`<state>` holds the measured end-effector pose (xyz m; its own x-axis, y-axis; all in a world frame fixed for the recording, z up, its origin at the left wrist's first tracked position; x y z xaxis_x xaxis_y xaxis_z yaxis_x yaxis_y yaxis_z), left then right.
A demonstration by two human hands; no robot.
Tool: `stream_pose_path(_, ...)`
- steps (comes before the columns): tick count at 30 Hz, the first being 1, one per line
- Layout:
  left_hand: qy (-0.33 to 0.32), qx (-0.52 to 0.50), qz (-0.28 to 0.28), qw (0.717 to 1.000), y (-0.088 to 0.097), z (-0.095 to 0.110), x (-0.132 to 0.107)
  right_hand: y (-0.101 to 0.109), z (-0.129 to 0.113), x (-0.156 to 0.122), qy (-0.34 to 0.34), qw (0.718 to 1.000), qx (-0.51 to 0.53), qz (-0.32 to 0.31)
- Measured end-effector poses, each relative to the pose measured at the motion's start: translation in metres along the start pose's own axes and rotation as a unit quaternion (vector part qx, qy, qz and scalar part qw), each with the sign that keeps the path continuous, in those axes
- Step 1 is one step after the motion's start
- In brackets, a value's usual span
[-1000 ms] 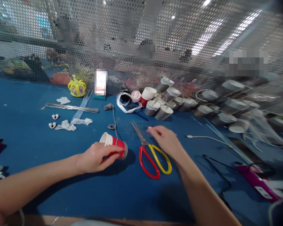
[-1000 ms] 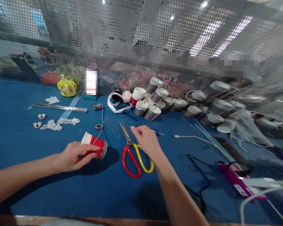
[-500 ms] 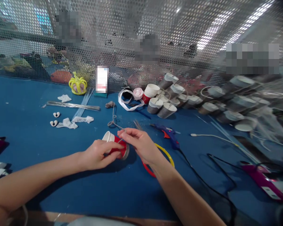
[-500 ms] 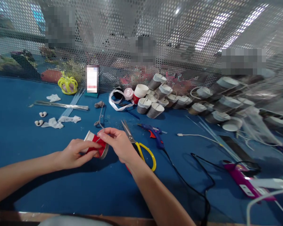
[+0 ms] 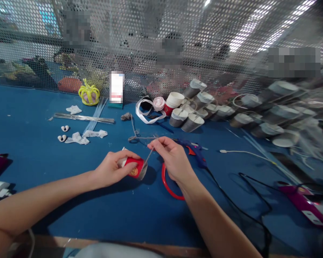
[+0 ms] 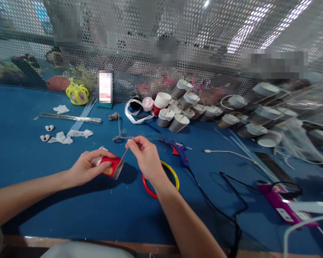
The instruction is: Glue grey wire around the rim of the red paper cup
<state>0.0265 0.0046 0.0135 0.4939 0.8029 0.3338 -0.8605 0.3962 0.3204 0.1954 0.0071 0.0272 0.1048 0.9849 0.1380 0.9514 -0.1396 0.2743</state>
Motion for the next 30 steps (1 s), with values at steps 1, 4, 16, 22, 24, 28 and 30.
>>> stream_pose_path(1, 0.005, -0.003, 0.001, 1.000, 0.000, 0.000, 0.000, 0.000, 0.000, 0.000, 0.004, 1.000, -0.010, 0.003)
stream_pose_path(4, 0.000, 0.000, 0.001, 1.000, -0.001, 0.001, -0.001, 0.001, 0.003, 0.001, 0.008, 0.999, -0.031, 0.003)
stream_pose_path(16, -0.143, 0.005, -0.008, 0.990, -0.002, 0.011, -0.010, -0.008, 0.005, 0.001, 0.011, 0.995, -0.090, -0.044)
stream_pose_path(22, -0.207, 0.014, -0.007, 0.978, 0.000, 0.017, -0.012, -0.012, 0.009, -0.001, -0.009, 0.993, -0.090, -0.073)
stream_pose_path(24, -0.223, 0.018, 0.000, 0.975, 0.001, 0.019, -0.012, -0.013, 0.010, -0.002, -0.020, 0.991, -0.098, -0.085)
stream_pose_path(28, -0.243, 0.033, 0.008, 0.969, 0.002, 0.021, -0.013, -0.015, 0.010, -0.003, -0.028, 0.990, -0.095, -0.097)
stream_pose_path(30, -0.253, 0.040, 0.011, 0.966, 0.002, 0.022, -0.013, -0.015, 0.010, -0.004, -0.032, 0.990, -0.095, -0.102)
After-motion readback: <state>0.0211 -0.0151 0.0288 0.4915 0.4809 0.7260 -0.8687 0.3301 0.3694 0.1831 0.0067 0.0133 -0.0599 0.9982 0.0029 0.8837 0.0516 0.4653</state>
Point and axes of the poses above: each hand's wrist, its own x-axis towards the middle knuckle, its own y-axis out of the back of the hand, z = x × y, the point moved 4 cm from there along x, towards the middle knuckle, and after that the axes turned 4 degrees about -x, right-handed, at the moved point
